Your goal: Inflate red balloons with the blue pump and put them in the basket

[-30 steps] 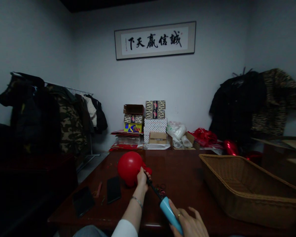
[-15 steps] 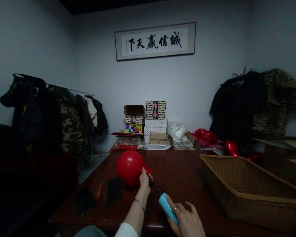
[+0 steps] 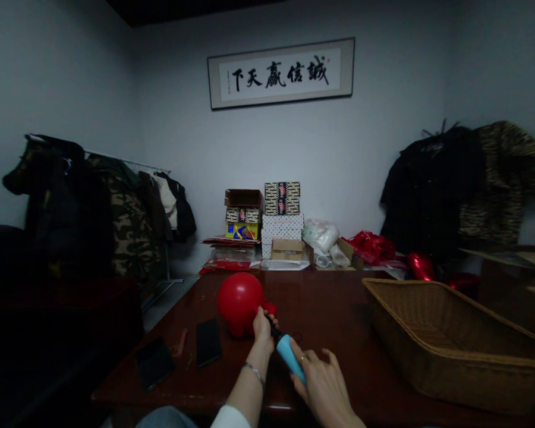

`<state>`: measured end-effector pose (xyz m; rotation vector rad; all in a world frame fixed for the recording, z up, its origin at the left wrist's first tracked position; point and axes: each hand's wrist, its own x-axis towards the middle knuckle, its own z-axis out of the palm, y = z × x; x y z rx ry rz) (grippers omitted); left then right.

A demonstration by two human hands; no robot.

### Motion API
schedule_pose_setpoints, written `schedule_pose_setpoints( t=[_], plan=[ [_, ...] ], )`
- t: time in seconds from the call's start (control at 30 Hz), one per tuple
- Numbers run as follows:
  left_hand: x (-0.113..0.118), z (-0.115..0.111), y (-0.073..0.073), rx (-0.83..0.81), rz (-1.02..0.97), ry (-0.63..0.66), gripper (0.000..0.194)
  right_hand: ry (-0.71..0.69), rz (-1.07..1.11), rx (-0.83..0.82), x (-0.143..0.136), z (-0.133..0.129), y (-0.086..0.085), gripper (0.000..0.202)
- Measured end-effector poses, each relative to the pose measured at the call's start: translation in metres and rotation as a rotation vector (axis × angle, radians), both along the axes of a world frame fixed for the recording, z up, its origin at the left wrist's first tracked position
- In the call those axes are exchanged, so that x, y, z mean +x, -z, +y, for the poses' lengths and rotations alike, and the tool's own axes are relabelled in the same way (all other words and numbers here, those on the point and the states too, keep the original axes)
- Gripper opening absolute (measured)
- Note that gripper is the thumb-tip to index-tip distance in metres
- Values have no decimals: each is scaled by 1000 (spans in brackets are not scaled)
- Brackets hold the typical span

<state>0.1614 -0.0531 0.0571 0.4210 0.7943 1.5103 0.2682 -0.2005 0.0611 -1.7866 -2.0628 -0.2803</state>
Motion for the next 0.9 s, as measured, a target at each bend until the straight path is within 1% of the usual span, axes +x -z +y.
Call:
schedule_pose_setpoints(
  t=[0.13,0.3,0.4,0.47,0.6,0.7,0.9],
  plan=[
    [0,2,-2,-4,48,-48,33,-24,8,23,4,-6,5,57],
    [-6,10,-4,-1,54,-87,30,-61,29,37,22,-19,17,62],
    [-8,12,-5,19,27,-83,28,-75,55,38,32,-26,23,60],
    [-7,10,-6,39,3,-61,28,-81,71,39,35,-28,24,57],
    [-5,6,-10,60,-43,-34,32,-83,90,42,36,-28,18,57],
    [-6,5,-12,73,-39,-31,33,-75,92,18,32,-26,12,57],
    [-2,-1,-9,57,-5,-16,32,-71,77,-25,20,-15,-1,53]
  ],
)
